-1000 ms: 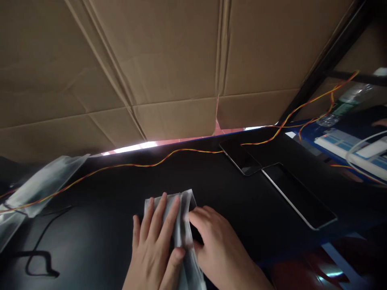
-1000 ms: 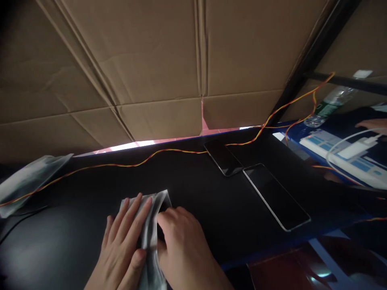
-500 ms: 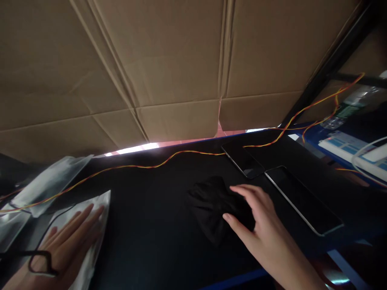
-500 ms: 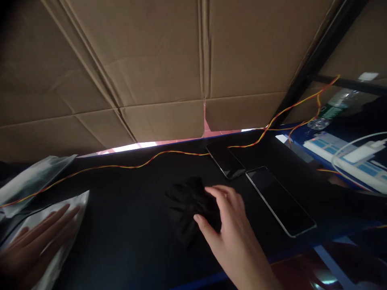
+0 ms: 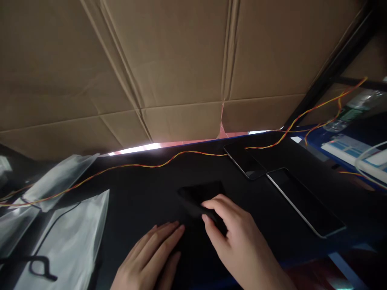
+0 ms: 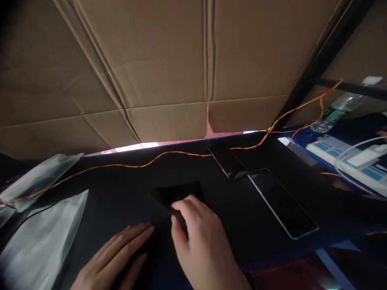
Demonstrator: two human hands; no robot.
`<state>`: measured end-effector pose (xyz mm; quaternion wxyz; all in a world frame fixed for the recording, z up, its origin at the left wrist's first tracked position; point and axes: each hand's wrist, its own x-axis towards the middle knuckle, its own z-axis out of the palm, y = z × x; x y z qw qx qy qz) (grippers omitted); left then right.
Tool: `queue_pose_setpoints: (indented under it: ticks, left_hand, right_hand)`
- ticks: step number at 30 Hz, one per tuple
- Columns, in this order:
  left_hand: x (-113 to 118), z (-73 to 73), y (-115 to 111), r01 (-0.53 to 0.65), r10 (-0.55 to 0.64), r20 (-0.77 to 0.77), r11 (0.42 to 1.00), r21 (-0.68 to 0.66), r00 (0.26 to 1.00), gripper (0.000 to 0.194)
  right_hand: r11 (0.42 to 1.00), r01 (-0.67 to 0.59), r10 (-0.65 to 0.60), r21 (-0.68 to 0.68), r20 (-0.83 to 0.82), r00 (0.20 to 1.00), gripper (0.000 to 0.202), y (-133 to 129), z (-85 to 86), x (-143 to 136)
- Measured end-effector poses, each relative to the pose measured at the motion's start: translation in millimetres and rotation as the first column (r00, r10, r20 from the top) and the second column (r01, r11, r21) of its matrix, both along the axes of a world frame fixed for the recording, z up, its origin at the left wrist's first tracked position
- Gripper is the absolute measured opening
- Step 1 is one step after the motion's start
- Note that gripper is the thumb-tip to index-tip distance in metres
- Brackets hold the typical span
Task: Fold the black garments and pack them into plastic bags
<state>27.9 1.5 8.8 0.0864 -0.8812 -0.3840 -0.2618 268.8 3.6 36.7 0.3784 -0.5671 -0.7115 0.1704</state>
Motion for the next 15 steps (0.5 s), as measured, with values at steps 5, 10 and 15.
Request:
queue_pose_setpoints:
  ticks: [5, 10, 15]
  left_hand:
    - [19, -7.6, 2, -0.054, 0.054, -0.003, 0.998, -0.043, 0.999, 0.052]
    - [24, -10.5, 7, 0.008, -0.013, -0.088, 0.998, -0.066, 0.996, 0.047]
    - [27, -3.7, 8, -0.001, -0.002, -0.061, 0.998, -0.064, 0.998, 0.034]
  right_hand:
    - [0.973, -0.043, -0.079, -0.227, -0.503, 0.861, 0.019, -10, 1.9, 23]
    - [0.904, 0.426, -0.405, 0.023, -0.267, 0.874, 0.034, -16, -30.9, 57]
    - [0.941, 0.258, -0.295, 0.218, 0.16, 0.942, 0.041, -15, -31.9, 53]
